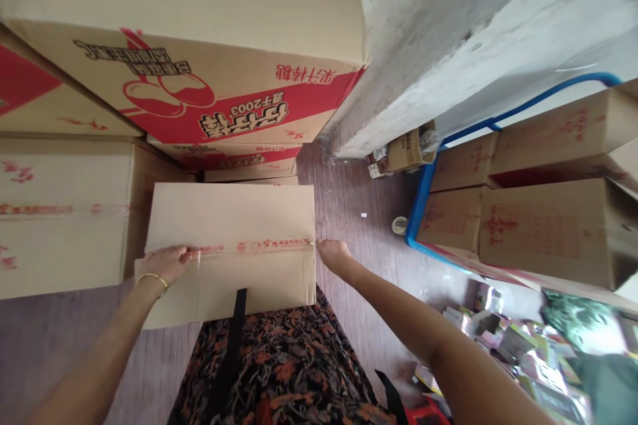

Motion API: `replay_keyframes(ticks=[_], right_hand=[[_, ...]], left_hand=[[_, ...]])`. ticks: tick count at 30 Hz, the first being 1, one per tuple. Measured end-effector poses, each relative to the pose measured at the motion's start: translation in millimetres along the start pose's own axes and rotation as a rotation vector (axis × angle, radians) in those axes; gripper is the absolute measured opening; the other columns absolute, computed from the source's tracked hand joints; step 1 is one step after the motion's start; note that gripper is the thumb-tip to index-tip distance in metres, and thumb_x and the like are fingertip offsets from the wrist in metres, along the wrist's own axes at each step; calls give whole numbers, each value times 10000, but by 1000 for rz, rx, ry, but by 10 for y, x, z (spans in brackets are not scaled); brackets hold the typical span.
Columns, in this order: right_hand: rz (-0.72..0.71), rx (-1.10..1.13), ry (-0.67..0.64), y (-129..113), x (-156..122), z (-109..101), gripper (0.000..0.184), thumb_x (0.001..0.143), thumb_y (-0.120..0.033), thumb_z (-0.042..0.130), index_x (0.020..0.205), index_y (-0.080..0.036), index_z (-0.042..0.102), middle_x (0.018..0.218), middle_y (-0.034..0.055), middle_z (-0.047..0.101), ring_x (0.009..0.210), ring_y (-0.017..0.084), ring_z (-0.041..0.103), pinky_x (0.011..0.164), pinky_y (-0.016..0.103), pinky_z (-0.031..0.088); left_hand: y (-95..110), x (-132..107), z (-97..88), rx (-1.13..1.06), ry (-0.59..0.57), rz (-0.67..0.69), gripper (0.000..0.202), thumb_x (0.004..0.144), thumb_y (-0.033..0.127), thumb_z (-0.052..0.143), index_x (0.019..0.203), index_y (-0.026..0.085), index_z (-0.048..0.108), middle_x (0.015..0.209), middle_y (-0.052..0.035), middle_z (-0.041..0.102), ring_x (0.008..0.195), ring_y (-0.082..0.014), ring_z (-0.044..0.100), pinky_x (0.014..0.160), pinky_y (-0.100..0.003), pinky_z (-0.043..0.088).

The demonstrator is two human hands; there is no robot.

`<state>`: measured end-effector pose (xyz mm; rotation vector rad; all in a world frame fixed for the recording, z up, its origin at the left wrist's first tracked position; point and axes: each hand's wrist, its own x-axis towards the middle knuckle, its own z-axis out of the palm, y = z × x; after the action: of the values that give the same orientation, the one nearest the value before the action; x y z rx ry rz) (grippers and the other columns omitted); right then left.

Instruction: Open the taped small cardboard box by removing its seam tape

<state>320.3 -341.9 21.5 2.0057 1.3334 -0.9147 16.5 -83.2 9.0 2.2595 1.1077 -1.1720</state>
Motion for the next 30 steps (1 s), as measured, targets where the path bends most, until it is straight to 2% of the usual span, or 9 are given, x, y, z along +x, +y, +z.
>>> replay_keyframes(ticks=[5, 7, 10, 13, 16, 20, 23, 26, 30], right_hand=[[84, 62, -19, 252, -99, 85, 351, 885, -32, 418, 1200, -118, 548, 1025, 167, 690, 979, 257, 673, 777, 378, 560], [175, 111, -46, 410, -161, 141, 347, 878, -31, 434, 1190, -102, 566, 980, 176, 697, 957, 259, 681, 756, 368, 563], [349, 210, -68, 571, -207, 227, 322, 929, -86, 352, 1142, -56, 592, 929, 207, 695, 869, 256, 700, 671, 341, 567], [380, 322, -8, 397, -130, 283, 388, 975, -139, 259, 1176, -77, 584, 1019, 195, 682, 896, 204, 691, 707, 281, 555], [310, 412, 87, -54, -17, 340, 418, 989, -156, 230, 1189, -150, 597, 1155, 135, 647, 1005, 139, 643, 856, 212, 508], [332, 562, 244, -515, 6, 462, 458, 989, -175, 186, 1320, -156, 501, 1244, 118, 601, 1128, 142, 561, 1001, 222, 429], [442, 744, 282, -554, 30, 517, 444, 982, -186, 203, 1259, -131, 545, 1222, 139, 609, 1105, 173, 578, 970, 253, 454], [544, 832, 237, -441, 139, 515, 491, 991, -234, 160, 1107, -93, 616, 1117, 174, 657, 988, 187, 645, 834, 253, 511], [525, 869, 205, -304, 270, 519, 489, 992, -238, 161, 1072, -101, 623, 958, 132, 715, 813, 154, 687, 630, 205, 508]], left_hand=[[-28, 48, 4, -4, -16, -13, 474, 922, 416, 211, 1015, 186, 614, 1195, -144, 624, 1120, -305, 571, 893, -414, 427], [-15, 46, -18, 5, -21, -13, 457, 924, 380, 222, 1052, 178, 612, 1230, -136, 611, 1142, -295, 561, 905, -405, 426], [24, 35, -67, 25, -43, -28, 488, 928, 410, 220, 1105, 156, 598, 1268, -149, 587, 1160, -303, 546, 937, -413, 408], [47, 44, -93, 30, -78, -52, 540, 930, 467, 204, 1139, 146, 584, 1288, -162, 572, 1180, -312, 529, 955, -417, 391], [32, 83, -70, 52, -91, -57, 537, 934, 453, 206, 1219, 151, 548, 1353, -154, 526, 1212, -305, 507, 967, -411, 382], [1, 146, -16, 47, -76, -39, 557, 934, 449, 196, 1253, 147, 539, 1360, -156, 522, 1205, -309, 514, 966, -409, 391], [18, 153, -26, 62, -74, -49, 569, 934, 464, 185, 1275, 169, 532, 1361, -139, 527, 1220, -319, 506, 981, -423, 389], [55, 115, -73, 66, -75, -45, 578, 928, 485, 201, 1262, 158, 542, 1338, -149, 543, 1212, -331, 514, 984, -424, 391], [76, 72, -100, 49, -69, -54, 572, 920, 496, 224, 1246, 156, 549, 1327, -157, 548, 1195, -337, 524, 973, -428, 397]])
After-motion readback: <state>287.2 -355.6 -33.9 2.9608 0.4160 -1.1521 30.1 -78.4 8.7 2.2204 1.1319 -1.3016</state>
